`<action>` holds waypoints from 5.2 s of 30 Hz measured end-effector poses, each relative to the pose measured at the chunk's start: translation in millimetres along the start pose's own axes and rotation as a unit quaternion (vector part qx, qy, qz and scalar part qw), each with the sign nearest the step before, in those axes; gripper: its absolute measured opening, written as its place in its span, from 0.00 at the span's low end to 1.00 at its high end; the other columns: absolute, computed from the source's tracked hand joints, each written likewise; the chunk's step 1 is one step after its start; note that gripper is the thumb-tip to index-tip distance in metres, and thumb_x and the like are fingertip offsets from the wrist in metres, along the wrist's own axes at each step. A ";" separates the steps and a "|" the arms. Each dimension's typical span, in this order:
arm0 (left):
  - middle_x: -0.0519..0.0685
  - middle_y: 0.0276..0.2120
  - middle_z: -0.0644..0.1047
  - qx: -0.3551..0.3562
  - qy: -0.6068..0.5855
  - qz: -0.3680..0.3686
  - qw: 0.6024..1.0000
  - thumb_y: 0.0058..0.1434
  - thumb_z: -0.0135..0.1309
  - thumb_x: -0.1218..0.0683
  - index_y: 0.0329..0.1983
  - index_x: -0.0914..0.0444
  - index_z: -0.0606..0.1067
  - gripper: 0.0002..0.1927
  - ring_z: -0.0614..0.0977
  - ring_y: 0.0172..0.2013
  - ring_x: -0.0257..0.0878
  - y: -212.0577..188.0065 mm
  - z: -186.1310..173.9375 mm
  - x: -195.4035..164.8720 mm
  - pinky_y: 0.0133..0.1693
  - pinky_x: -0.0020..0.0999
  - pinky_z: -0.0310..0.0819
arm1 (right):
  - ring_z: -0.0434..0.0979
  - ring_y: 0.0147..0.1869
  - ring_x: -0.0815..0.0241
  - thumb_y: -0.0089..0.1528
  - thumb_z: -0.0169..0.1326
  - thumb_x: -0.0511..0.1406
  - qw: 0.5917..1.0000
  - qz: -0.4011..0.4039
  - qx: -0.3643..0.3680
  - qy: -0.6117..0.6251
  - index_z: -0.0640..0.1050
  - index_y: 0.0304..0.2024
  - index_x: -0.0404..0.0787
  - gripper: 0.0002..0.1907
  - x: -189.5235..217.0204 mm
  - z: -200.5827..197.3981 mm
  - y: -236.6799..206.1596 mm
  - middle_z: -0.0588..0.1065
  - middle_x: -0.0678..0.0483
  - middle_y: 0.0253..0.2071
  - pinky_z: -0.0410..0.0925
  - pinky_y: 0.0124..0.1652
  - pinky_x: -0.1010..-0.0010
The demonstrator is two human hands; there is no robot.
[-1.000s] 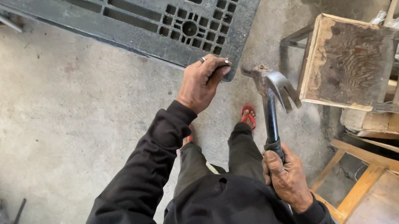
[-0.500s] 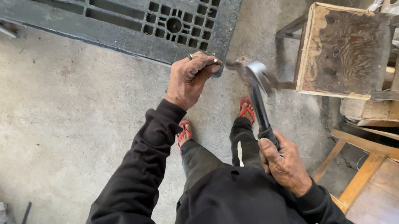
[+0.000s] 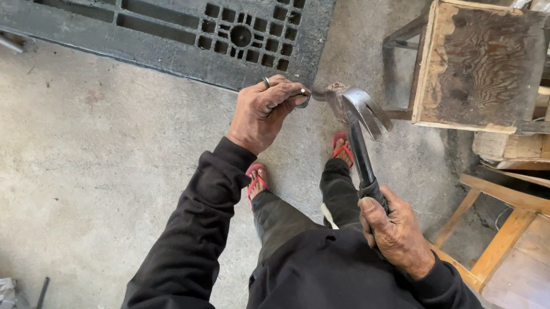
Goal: The person hammers nails into a gray plastic crate placed on a wooden workbench. They repeatedly pick up nails from a container and drive them into the crate using a claw hammer. The person occasionally pauses to retrieve more nails.
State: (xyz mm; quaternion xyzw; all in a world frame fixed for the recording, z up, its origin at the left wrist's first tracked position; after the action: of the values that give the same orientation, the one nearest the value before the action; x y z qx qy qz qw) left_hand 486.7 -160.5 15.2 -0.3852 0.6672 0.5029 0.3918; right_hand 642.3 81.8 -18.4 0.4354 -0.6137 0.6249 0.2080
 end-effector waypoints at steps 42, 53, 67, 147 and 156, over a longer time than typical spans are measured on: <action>0.49 0.44 0.81 0.048 0.029 0.023 0.998 0.66 0.57 0.60 0.50 0.61 0.80 0.10 0.85 0.43 0.45 -2.7 -2.5 2.1 0.44 0.36 0.81 | 0.72 0.17 0.65 0.64 0.49 0.49 0.973 0.006 -0.041 -0.229 0.75 0.35 0.36 0.22 58.2 -24.6 -30.6 0.72 0.55 0.15 0.66 0.21 0.70; 0.47 0.42 0.81 0.070 0.044 -0.009 0.997 0.68 0.57 0.60 0.52 0.60 0.80 0.10 0.84 0.42 0.39 5.0 -5.7 -2.3 0.43 0.35 0.79 | 0.69 0.19 0.66 0.69 0.44 0.48 0.984 -0.080 0.001 -0.162 0.75 0.37 0.36 0.21 67.6 -21.6 -37.9 0.70 0.56 0.17 0.65 0.25 0.71; 0.44 0.30 0.79 -0.491 -0.019 -0.095 0.866 0.74 0.52 0.51 0.48 0.64 0.76 0.12 0.78 0.31 0.30 41.6 -112.7 8.7 0.35 0.29 0.77 | 0.74 0.29 0.56 0.66 0.53 0.40 0.986 -0.127 0.017 0.109 0.74 0.48 0.30 0.17 103.1 -38.9 -26.3 0.73 0.43 0.32 0.68 0.28 0.66; 0.46 0.35 0.77 -0.351 -0.041 -0.134 0.926 0.68 0.59 0.57 0.43 0.66 0.82 0.07 0.77 0.35 0.32 0.7 -22.4 -28.9 0.40 0.28 0.76 | 0.65 0.15 0.65 0.67 0.49 0.48 0.996 -0.015 0.090 -0.021 0.70 0.36 0.39 0.19 66.4 -56.3 112.8 0.67 0.56 0.18 0.61 0.16 0.71; 0.50 0.37 0.82 -0.283 0.112 -0.088 0.949 0.64 0.62 0.59 0.44 0.66 0.81 0.07 0.83 0.37 0.38 18.0 -2.6 -11.1 0.40 0.31 0.77 | 0.66 0.18 0.69 0.68 0.51 0.48 0.975 -0.157 0.136 -0.075 0.71 0.39 0.40 0.17 96.9 -68.6 92.1 0.67 0.58 0.20 0.63 0.19 0.75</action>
State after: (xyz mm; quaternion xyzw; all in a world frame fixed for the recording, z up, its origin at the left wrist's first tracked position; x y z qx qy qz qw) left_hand 474.4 -158.1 32.5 -0.5910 0.5006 0.5884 0.2320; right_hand 497.6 105.6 14.2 0.5958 -0.4612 0.6276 0.1961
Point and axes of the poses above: each hand's wrist, its own y-axis towards the middle knuckle, its own z-axis out of the palm, x = y × z, the point moved 10 cm from there along y, towards the middle knuckle
